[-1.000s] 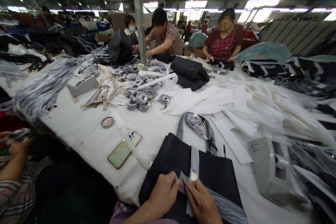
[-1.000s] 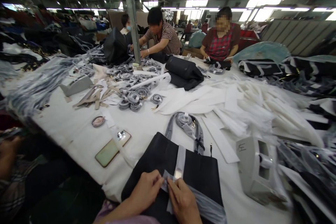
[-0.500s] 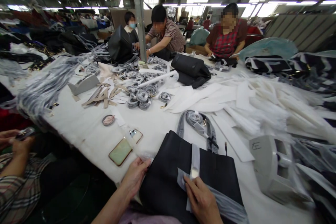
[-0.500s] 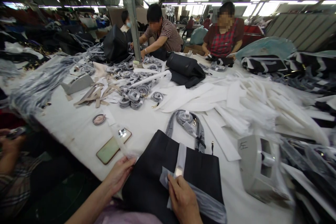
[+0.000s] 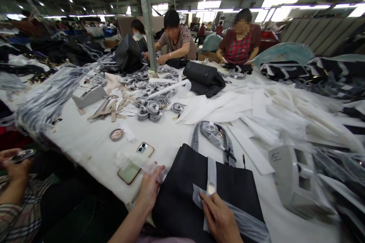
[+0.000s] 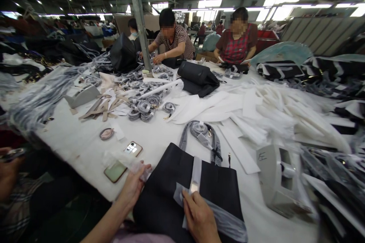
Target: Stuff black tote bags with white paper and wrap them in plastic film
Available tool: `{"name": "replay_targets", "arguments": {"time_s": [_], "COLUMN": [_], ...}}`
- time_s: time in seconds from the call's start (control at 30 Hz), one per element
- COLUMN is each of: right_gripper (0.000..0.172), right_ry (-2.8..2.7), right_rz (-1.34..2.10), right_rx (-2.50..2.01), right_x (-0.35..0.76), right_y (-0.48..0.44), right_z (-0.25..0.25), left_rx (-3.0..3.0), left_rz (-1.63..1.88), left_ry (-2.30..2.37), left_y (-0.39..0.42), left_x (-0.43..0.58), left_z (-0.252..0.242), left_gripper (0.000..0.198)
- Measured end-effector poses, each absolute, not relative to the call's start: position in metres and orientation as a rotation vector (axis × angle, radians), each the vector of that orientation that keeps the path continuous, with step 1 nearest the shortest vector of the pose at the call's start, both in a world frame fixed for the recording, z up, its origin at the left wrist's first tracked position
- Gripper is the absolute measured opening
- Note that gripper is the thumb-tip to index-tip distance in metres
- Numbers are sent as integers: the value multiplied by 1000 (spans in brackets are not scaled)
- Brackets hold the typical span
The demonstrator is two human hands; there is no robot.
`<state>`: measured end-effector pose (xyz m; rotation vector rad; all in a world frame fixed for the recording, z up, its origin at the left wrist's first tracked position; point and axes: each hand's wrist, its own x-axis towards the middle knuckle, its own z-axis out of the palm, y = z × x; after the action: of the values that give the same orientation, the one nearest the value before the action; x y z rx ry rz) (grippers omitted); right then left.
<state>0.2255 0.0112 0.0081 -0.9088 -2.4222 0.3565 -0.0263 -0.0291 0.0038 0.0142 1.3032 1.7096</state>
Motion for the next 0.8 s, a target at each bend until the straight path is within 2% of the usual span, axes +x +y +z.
{"name": "replay_targets", "arguments": {"time_s": [0.1, 0.23, 0.53, 0.7, 0.8], "right_gripper": [33, 33, 32, 32, 33], "right_ry": [-2418, -2441, -2419, -2388, -2385], "right_rz": [340, 356, 274, 263, 260], "right_rx": [-912, -904, -870, -847, -837], "right_x": [226, 227, 225, 225, 226], "right_y": [12, 14, 14, 17, 18], "right_z": [5, 3, 8, 4, -2], "left_rx": [-24, -74, 46, 122, 161], "left_rz": [1725, 1914, 2094, 2114, 2048], "left_ry": [1224, 1183, 997, 1020, 1052], "left_y": [-29, -26, -20, -22, -29], "left_x": [-40, -70, -140, -196, -208], "left_z": [8, 21, 62, 82, 85], "left_gripper": [34, 24, 36, 23, 27]}}
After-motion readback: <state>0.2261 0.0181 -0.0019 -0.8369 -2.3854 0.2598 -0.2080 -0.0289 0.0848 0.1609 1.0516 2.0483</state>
